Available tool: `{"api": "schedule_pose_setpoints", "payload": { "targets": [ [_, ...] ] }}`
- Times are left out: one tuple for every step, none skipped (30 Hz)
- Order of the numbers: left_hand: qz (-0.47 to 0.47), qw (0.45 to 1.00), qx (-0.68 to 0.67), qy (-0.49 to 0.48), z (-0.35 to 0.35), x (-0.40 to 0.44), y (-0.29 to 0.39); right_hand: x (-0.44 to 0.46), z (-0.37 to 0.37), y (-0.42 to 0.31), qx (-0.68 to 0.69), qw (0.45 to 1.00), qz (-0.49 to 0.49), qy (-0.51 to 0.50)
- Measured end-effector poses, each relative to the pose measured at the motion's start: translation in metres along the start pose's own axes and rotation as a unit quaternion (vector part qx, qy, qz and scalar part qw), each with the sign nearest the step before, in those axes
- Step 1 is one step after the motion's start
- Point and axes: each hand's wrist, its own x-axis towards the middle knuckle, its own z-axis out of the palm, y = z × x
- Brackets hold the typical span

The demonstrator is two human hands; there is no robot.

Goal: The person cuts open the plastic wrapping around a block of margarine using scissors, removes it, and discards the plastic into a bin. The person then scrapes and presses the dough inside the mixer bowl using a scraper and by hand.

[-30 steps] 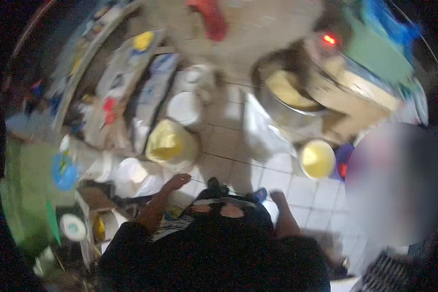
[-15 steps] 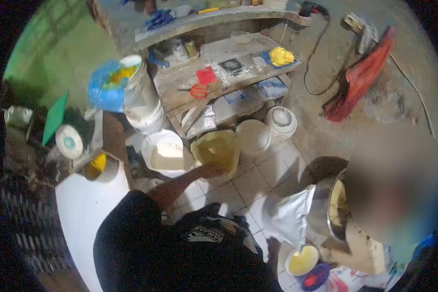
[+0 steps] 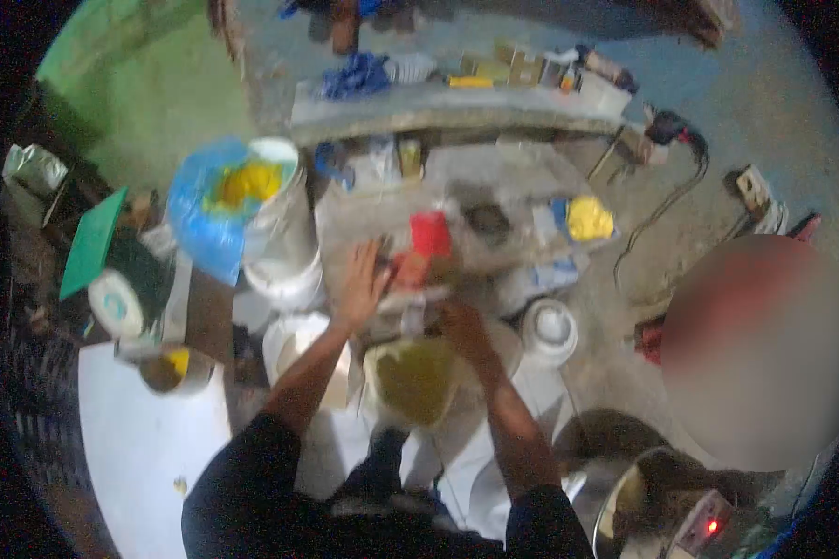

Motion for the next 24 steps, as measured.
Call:
{"api": "schedule_pose_setpoints", "payload": {
  "targets": [
    [-0.005,1.0,0.007,0.013,0.003,0.011,-0.008,0.042,0.016,0.007,-0.008,1.0,-0.018,-0.006],
    [-0.025,0.999,0.024,0.003,0.007,0.017,-0.016,0.086,0.048,0.031,-0.028,0.991,-0.127,0.041],
    [-0.037,0.999,0.012,0.0,0.009,0.019,-0.02,0.106,0.067,0.04,-0.038,0.982,-0.176,0.062],
    [-0.032,0.999,0.006,-0.003,0.013,0.022,-0.021,0.127,0.085,0.05,-0.05,0.97,-0.223,0.084],
    [-0.031,0.999,0.021,-0.001,0.015,0.027,-0.021,0.133,0.089,0.039,-0.118,0.98,-0.147,0.068],
    [-0.03,0.999,0.039,-0.006,0.014,0.026,-0.021,0.137,0.097,0.031,-0.147,0.982,-0.099,0.063],
    [-0.035,0.999,0.035,0.015,0.014,0.028,-0.02,0.14,0.106,0.022,-0.177,0.981,-0.051,0.056],
    [-0.022,0.999,0.03,0.006,0.017,0.03,-0.028,0.148,0.106,0.02,-0.171,0.984,-0.047,-0.008],
    [-0.015,0.997,0.061,0.044,0.025,0.028,-0.037,0.152,0.102,0.025,-0.169,0.983,-0.034,-0.069],
    [0.0,0.994,0.081,0.071,0.034,0.025,-0.042,0.149,0.129,0.046,-0.019,0.993,0.046,-0.111],
    [-0.008,0.992,0.11,0.064,0.04,0.021,-0.051,0.137,0.117,0.042,0.068,0.987,0.071,-0.124],
    [-0.01,0.989,0.136,0.054,0.046,0.02,-0.057,0.126,0.103,0.036,0.153,0.974,0.098,-0.134],
    [-0.028,0.99,0.137,0.018,0.025,0.029,-0.035,0.099,0.069,0.013,0.116,0.985,0.084,-0.101],
    [-0.042,0.989,0.14,-0.017,0.009,0.042,-0.015,0.071,0.033,-0.011,0.077,0.992,0.072,-0.066],
    [0.015,0.982,0.158,0.106,0.027,0.036,-0.023,0.026,0.041,-0.008,0.023,0.997,0.077,-0.023],
    [0.06,0.957,0.162,0.233,0.043,0.022,-0.038,-0.019,0.05,-0.004,-0.03,0.996,0.086,0.019],
    [0.063,0.97,0.166,0.165,0.042,0.013,-0.044,-0.069,0.055,0.006,0.008,0.987,0.163,-0.008],
    [0.038,0.936,0.33,0.115,0.05,0.008,-0.066,-0.119,0.059,0.016,0.041,0.969,0.241,-0.03],
    [0.09,0.96,0.215,0.156,0.071,0.015,-0.07,-0.174,0.049,0.017,0.138,0.914,0.37,-0.095],
    [0.15,0.966,0.101,0.186,0.091,0.022,-0.072,-0.236,0.045,0.014,0.205,0.885,0.415,-0.057],
    [0.187,0.967,0.002,0.175,0.112,0.03,-0.041,-0.297,0.04,0.004,0.299,0.843,0.447,0.029],
    [0.203,0.968,-0.069,0.131,0.128,0.037,0.028,-0.353,0.034,-0.008,0.371,0.796,0.464,0.115],
    [0.217,0.964,-0.13,0.083,0.14,0.038,0.101,-0.407,0.024,-0.02,0.407,0.756,0.476,0.191],
    [0.238,0.952,-0.191,0.037,0.147,0.034,0.173,-0.448,0.0,-0.041,0.372,0.688,0.59,0.199]
  ]
}}
